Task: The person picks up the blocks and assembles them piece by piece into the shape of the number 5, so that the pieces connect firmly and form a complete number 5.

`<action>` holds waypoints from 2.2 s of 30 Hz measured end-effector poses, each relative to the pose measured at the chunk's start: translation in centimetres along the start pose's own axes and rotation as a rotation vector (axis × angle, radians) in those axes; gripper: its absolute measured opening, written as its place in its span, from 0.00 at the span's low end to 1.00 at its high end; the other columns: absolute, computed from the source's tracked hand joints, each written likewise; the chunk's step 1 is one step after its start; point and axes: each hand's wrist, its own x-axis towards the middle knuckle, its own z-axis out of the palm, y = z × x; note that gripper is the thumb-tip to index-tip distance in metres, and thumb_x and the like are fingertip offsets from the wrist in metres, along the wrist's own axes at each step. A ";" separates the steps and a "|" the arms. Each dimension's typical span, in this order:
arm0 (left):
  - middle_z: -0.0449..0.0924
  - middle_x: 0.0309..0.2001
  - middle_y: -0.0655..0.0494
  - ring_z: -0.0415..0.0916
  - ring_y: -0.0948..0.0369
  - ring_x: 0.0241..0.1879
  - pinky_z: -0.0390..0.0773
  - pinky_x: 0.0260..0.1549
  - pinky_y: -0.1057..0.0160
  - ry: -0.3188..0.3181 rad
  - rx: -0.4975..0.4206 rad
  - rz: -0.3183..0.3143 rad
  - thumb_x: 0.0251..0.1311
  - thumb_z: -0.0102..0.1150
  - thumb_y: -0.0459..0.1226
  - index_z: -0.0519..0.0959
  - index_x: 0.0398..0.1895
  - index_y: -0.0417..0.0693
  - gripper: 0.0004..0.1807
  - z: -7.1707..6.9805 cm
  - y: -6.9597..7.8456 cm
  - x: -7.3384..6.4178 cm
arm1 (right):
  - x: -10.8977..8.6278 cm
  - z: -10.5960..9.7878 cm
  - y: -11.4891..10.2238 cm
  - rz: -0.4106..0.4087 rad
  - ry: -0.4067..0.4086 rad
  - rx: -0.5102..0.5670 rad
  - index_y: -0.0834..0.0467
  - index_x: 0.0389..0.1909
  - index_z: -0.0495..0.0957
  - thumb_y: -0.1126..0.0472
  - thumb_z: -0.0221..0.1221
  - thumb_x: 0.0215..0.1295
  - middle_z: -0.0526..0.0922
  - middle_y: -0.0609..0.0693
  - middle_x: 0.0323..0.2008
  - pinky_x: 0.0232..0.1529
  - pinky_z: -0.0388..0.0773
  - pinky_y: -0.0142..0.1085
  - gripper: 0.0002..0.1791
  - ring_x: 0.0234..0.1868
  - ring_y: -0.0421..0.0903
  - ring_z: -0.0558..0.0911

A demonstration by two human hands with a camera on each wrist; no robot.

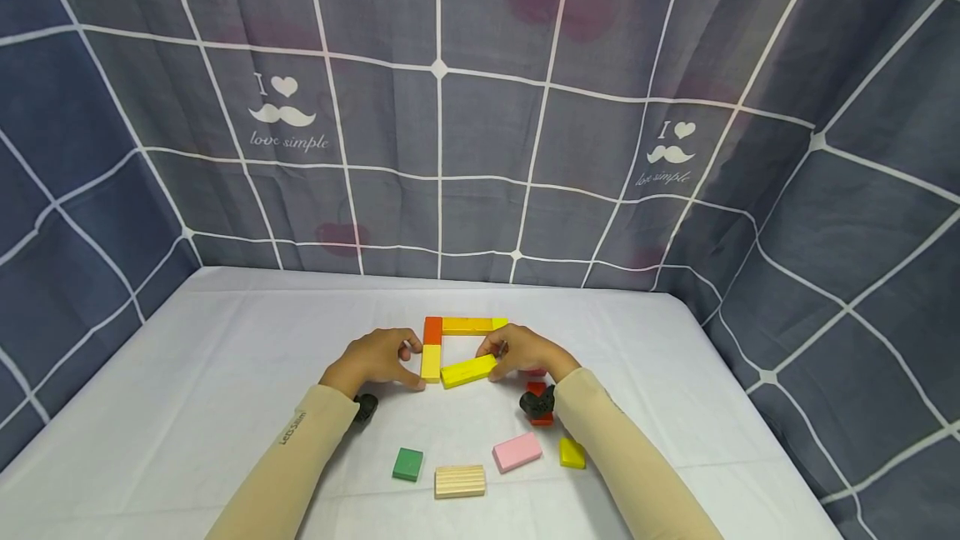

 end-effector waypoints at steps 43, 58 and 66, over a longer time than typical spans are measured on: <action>0.86 0.48 0.54 0.77 0.61 0.42 0.78 0.42 0.63 -0.119 -0.322 0.398 0.65 0.76 0.41 0.88 0.53 0.46 0.16 -0.5 -1.4 -6.8 | -6.0 -1.2 4.9 -0.114 0.297 0.352 0.73 0.58 0.82 0.69 0.65 0.72 0.85 0.64 0.47 0.42 0.78 0.33 0.18 0.43 0.47 0.80; 0.85 0.49 0.51 0.78 0.65 0.36 0.75 0.38 0.67 -0.325 -0.530 0.441 0.58 0.80 0.34 0.86 0.58 0.39 0.24 0.7 -2.2 -9.0 | -6.6 -1.7 7.9 -0.018 0.187 0.432 0.73 0.61 0.79 0.71 0.67 0.66 0.80 0.53 0.43 0.32 0.77 0.32 0.23 0.36 0.46 0.76; 0.79 0.46 0.55 0.77 0.63 0.36 0.76 0.39 0.67 -0.342 -0.522 0.443 0.52 0.83 0.30 0.85 0.56 0.39 0.26 1.1 -2.0 -9.0 | -6.4 -1.9 8.2 0.005 0.149 0.374 0.71 0.59 0.81 0.73 0.72 0.60 0.79 0.52 0.41 0.33 0.76 0.30 0.24 0.36 0.46 0.74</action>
